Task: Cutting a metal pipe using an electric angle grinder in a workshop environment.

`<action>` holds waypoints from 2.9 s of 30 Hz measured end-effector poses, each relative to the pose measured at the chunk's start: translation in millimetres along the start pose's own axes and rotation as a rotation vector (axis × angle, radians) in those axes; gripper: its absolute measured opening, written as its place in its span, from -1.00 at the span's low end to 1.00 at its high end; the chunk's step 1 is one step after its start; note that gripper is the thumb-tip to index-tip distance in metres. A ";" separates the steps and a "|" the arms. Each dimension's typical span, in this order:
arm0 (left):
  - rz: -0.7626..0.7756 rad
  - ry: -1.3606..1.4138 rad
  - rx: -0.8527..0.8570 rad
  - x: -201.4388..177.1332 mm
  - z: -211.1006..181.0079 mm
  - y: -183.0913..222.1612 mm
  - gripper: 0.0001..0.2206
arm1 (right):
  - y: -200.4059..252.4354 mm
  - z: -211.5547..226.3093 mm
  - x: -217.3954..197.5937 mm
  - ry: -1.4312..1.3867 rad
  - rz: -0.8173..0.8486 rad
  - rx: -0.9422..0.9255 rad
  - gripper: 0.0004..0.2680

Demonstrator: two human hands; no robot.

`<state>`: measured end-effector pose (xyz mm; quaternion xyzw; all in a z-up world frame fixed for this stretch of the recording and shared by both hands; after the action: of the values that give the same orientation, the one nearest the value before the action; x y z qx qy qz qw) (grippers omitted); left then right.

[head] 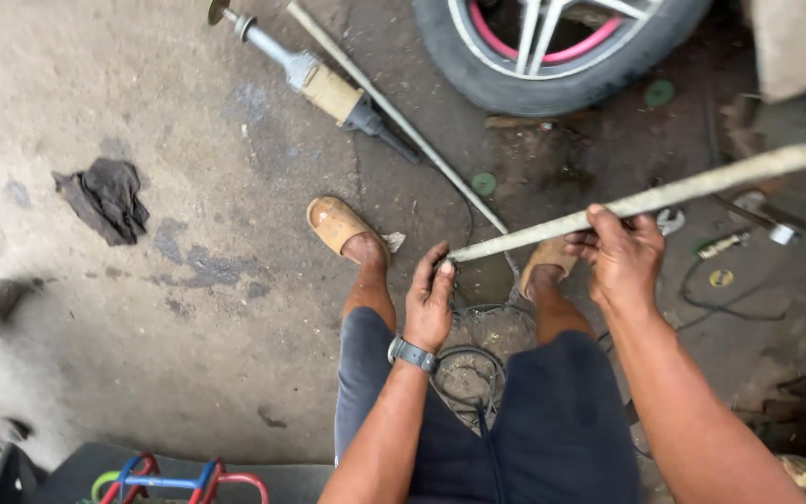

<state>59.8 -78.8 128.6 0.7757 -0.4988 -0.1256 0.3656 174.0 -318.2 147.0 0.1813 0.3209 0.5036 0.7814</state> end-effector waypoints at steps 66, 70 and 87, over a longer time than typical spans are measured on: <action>0.797 -1.633 0.278 408.8 14.0 -81.6 -0.82 | -201.5 -10.6 -346.5 -0.251 -0.334 0.159 -0.67; 0.787 -1.744 0.336 405.7 22.4 -90.0 -0.75 | -200.3 -11.6 -345.3 -0.297 -0.312 0.113 -0.68; 0.810 -1.492 0.316 397.2 23.0 -98.3 -0.83 | -159.4 -66.3 -284.0 -0.621 -0.304 0.367 -0.72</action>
<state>300.9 -409.7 111.9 0.2947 -0.8582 -0.3914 -0.1529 154.1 -645.4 92.5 0.4123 0.1772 0.2374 0.8615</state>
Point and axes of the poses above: each hand's wrist, its own y-axis away from the middle knuckle, its own x-axis out of the palm, z = x × y, the point moved 1 cm from there along -y, towards the middle knuckle, and after that the axes turned 8 degrees about y, right-handed, at the moved point
